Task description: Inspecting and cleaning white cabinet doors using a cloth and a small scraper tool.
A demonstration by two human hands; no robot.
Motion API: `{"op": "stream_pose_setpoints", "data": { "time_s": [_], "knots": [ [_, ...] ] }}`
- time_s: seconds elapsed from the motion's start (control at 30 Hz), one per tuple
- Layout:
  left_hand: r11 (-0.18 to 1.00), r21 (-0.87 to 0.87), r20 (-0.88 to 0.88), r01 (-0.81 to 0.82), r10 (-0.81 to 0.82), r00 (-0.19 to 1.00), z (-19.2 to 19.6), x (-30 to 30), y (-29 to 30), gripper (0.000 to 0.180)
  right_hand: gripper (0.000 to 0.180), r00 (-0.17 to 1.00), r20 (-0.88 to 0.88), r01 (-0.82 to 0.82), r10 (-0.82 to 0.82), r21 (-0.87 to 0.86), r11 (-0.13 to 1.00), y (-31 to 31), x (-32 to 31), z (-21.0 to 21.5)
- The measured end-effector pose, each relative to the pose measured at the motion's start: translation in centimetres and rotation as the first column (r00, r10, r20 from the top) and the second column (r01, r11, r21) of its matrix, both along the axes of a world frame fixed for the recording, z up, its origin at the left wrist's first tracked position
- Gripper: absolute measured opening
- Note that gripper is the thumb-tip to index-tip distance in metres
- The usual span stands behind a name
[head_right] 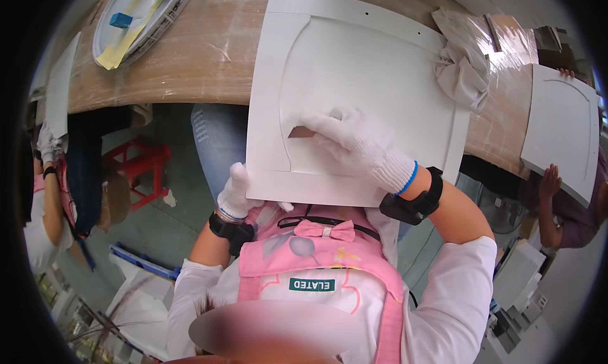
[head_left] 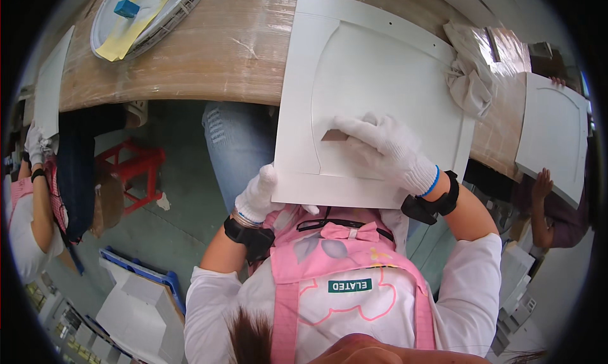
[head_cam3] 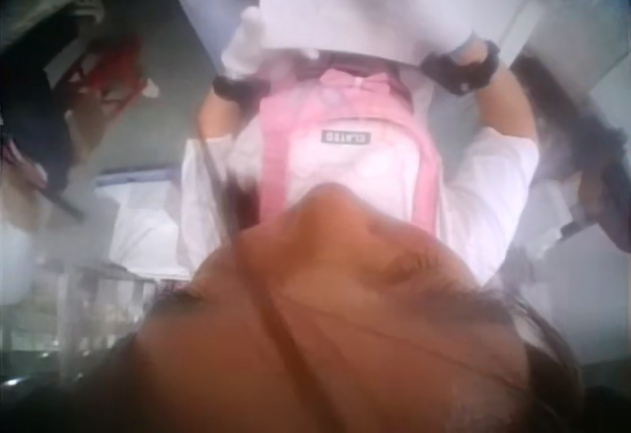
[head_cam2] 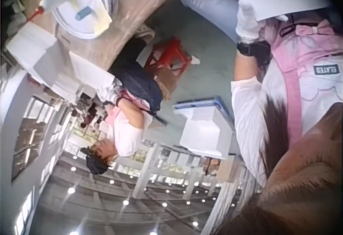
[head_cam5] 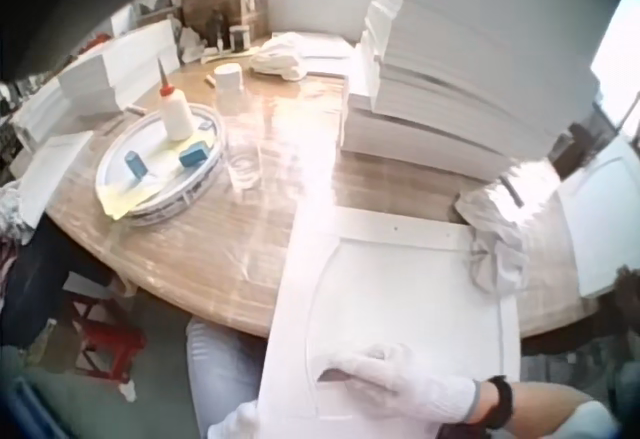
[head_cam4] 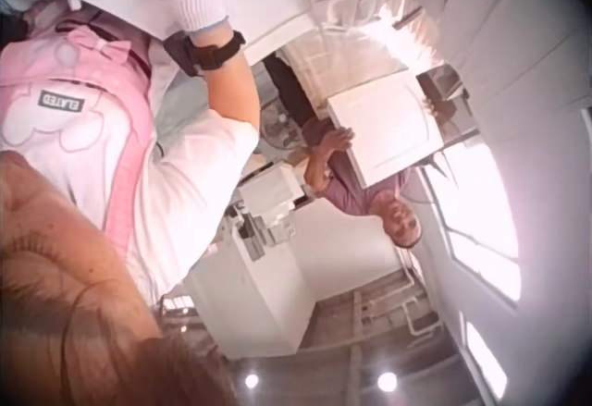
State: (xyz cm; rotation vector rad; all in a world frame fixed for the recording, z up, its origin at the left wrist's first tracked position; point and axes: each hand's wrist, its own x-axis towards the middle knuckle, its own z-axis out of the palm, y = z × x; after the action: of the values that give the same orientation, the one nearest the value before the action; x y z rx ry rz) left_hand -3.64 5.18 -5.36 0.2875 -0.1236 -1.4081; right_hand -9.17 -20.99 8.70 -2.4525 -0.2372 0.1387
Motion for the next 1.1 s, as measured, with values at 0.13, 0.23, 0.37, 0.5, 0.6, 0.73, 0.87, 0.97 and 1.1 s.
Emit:
{"op": "stream_pose_setpoints", "data": {
  "time_s": [0.13,0.23,0.37,0.5,0.6,0.73,0.87,0.97,1.1],
  "knots": [
    [0.998,0.063,-0.069,-0.018,0.022,0.997,1.8,0.2,-0.6,0.094,0.050,0.998,0.048,0.038,-0.030,-0.177,0.984,0.2,-0.2,-1.3],
    [0.996,0.083,-0.082,-0.030,0.037,0.996,1.4,0.1,-0.3,0.093,0.053,0.999,0.041,-0.022,0.033,-0.261,0.965,0.7,0.1,-0.4],
    [0.999,0.055,-0.060,0.002,0.001,0.998,0.7,0.3,0.1,0.092,0.056,0.982,0.040,-0.168,0.185,-0.266,0.949,0.2,-0.7,-1.5],
    [0.994,0.098,-0.087,-0.052,0.061,0.994,1.2,0.1,-0.2,0.092,0.054,0.991,0.095,-0.055,0.092,-0.344,0.937,0.3,-1.2,-2.0],
    [0.995,0.095,-0.048,-0.007,0.012,0.999,0.7,0.0,0.2,0.093,0.052,0.991,0.092,-0.063,0.101,-0.348,0.935,0.7,-1.7,-1.7],
    [0.991,0.135,0.004,-0.002,0.001,1.000,1.4,0.3,0.1,0.100,0.052,0.992,0.110,-0.014,0.057,-0.355,0.935,1.3,-1.7,-1.3],
    [0.979,0.202,0.028,-0.031,0.026,0.999,2.2,0.1,-0.3,0.103,0.051,0.992,0.104,-0.025,0.065,-0.346,0.938,1.4,-2.3,-1.7],
    [0.983,0.176,0.014,-0.055,0.053,0.998,2.1,0.1,-0.4,0.101,0.042,0.997,0.068,-0.009,0.036,-0.358,0.934,1.4,-2.2,-1.8],
    [0.989,0.149,0.049,-0.005,-0.003,0.999,2.1,0.4,-0.3,0.101,0.045,0.993,0.117,0.010,0.029,-0.324,0.946,1.7,-2.4,-2.0]
  ]
}}
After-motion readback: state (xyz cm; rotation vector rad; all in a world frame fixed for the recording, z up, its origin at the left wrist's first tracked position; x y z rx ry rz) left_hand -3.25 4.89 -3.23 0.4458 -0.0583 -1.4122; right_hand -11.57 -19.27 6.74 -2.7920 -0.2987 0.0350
